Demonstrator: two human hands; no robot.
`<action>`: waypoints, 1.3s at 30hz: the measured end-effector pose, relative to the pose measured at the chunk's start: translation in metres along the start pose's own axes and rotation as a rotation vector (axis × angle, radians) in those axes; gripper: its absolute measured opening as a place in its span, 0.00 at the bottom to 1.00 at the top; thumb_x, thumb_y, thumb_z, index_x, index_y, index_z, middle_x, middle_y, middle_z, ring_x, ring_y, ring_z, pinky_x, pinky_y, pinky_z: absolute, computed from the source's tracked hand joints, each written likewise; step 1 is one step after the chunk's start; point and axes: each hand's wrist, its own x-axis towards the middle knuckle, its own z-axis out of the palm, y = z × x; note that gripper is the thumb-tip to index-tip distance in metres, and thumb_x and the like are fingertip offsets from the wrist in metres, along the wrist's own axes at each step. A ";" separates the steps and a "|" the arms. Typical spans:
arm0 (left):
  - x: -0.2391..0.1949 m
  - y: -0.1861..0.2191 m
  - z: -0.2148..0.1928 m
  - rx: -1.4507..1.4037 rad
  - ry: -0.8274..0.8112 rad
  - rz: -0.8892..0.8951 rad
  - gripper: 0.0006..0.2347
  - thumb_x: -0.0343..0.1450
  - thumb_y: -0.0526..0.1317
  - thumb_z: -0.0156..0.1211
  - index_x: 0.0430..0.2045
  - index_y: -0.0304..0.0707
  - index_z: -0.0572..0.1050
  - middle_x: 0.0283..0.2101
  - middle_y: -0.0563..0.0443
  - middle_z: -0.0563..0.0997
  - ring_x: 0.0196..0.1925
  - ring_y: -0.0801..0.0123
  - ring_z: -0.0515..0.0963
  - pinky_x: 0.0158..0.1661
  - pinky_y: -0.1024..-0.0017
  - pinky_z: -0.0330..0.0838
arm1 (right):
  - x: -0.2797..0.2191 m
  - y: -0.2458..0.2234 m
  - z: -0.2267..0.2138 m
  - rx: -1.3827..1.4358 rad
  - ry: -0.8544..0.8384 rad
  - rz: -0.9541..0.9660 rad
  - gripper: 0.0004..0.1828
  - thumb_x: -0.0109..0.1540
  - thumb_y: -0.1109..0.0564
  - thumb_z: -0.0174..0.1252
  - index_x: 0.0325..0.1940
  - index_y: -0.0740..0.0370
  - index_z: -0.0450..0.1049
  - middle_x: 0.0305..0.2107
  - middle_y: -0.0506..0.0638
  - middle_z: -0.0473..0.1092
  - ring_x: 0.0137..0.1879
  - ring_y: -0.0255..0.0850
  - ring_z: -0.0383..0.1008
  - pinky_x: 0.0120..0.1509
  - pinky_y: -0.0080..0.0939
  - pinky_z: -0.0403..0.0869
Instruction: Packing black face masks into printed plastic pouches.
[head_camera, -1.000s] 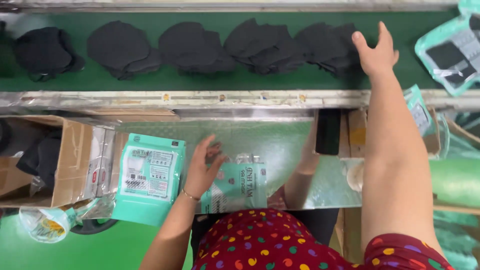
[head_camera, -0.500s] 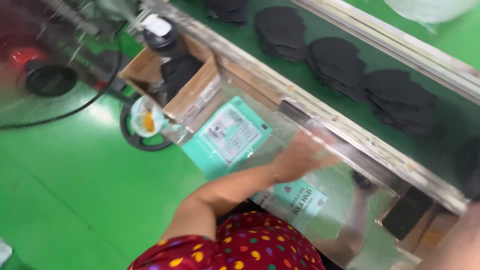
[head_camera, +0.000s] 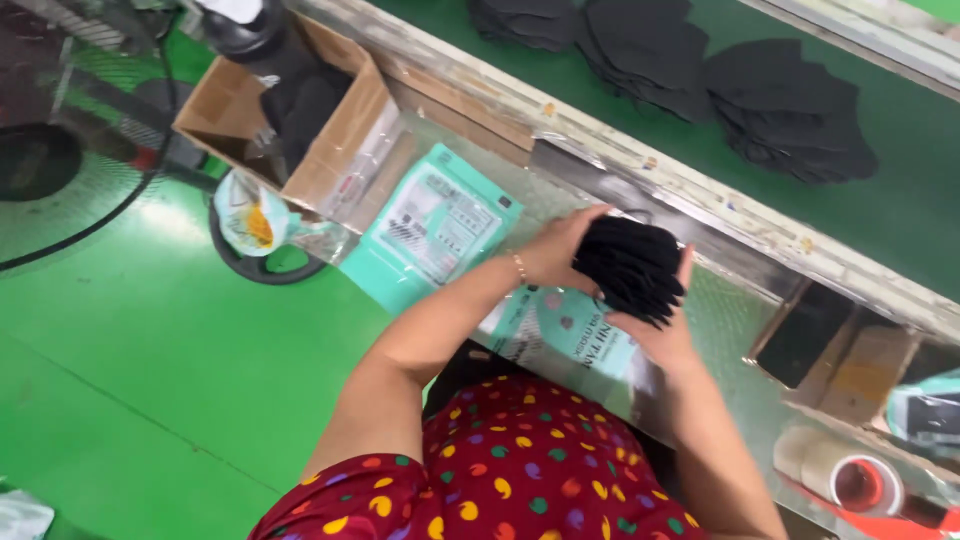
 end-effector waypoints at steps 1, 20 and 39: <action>-0.003 0.002 0.004 -0.014 -0.025 -0.095 0.51 0.47 0.43 0.85 0.65 0.34 0.56 0.62 0.31 0.68 0.65 0.42 0.68 0.63 0.57 0.62 | 0.000 -0.003 0.004 -0.073 -0.031 -0.057 0.70 0.44 0.64 0.74 0.79 0.62 0.36 0.65 0.51 0.62 0.74 0.50 0.58 0.83 0.56 0.38; -0.076 -0.087 -0.126 0.554 0.301 -0.356 0.15 0.65 0.41 0.69 0.44 0.42 0.78 0.44 0.43 0.76 0.45 0.47 0.78 0.44 0.55 0.72 | -0.035 0.094 -0.007 -0.581 -0.101 -0.075 0.21 0.53 0.59 0.62 0.51 0.61 0.77 0.49 0.56 0.74 0.59 0.51 0.71 0.64 0.47 0.70; -0.001 0.013 -0.034 0.527 -0.335 0.413 0.10 0.65 0.33 0.58 0.39 0.40 0.78 0.43 0.49 0.75 0.50 0.56 0.74 0.51 0.63 0.70 | 0.010 -0.007 0.005 0.125 0.358 0.606 0.20 0.61 0.54 0.67 0.55 0.65 0.79 0.49 0.52 0.78 0.53 0.40 0.74 0.61 0.41 0.71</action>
